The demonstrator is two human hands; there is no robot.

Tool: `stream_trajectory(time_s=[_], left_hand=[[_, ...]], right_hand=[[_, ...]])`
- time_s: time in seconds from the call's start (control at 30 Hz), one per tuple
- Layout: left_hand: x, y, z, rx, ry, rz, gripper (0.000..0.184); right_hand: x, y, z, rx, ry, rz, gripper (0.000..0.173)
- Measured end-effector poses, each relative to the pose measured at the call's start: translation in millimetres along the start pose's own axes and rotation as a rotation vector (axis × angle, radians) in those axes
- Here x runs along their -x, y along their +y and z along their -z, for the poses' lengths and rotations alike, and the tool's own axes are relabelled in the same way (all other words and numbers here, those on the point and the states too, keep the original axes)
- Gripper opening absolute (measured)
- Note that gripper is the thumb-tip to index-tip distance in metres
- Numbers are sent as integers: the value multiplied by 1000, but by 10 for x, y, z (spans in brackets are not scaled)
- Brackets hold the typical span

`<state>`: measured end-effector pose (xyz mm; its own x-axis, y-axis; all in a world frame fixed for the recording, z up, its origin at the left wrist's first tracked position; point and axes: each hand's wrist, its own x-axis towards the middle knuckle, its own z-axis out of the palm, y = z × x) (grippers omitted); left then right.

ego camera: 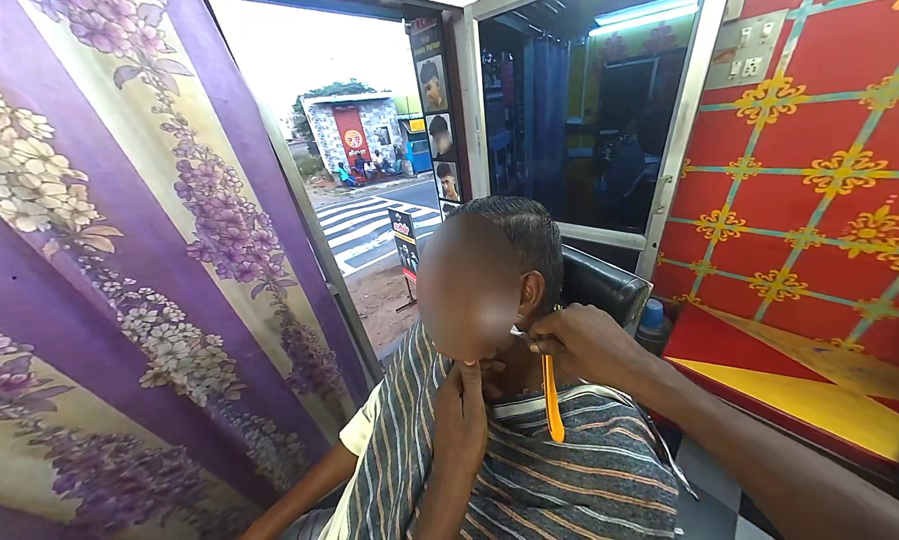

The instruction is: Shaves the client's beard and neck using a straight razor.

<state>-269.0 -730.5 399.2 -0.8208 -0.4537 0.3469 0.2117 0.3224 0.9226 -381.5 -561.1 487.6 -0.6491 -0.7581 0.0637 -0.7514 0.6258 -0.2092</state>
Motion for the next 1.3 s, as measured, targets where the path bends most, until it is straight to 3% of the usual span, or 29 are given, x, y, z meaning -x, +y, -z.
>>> stream_trajectory(time_s=[0.17, 0.43, 0.6, 0.73, 0.8, 1.0, 1.3], left_hand=[[-12, 0, 6, -3, -5, 12, 54], [-21, -24, -3, 6, 1, -3, 53], [-24, -39, -5, -2, -10, 7, 56], [-26, -83, -12, -4, -18, -36, 55], [-7, -109, -28, 62, -18, -56, 53], [58, -187, -121, 453, 40, -61, 53], [46, -241, -172, 483, 53, -6, 49]], right_hand=[[-26, -24, 40, 113, -102, 70, 21], [-70, 13, 293, 237, 11, 43, 17], [-64, -36, 276, 283, -109, 84, 17], [-60, -44, 413, 335, -9, 54, 17], [-47, -79, 466, 359, -5, 67, 17], [-51, -380, 372, 408, -235, 140, 21], [-165, -574, 625, 536, -71, 103, 20]])
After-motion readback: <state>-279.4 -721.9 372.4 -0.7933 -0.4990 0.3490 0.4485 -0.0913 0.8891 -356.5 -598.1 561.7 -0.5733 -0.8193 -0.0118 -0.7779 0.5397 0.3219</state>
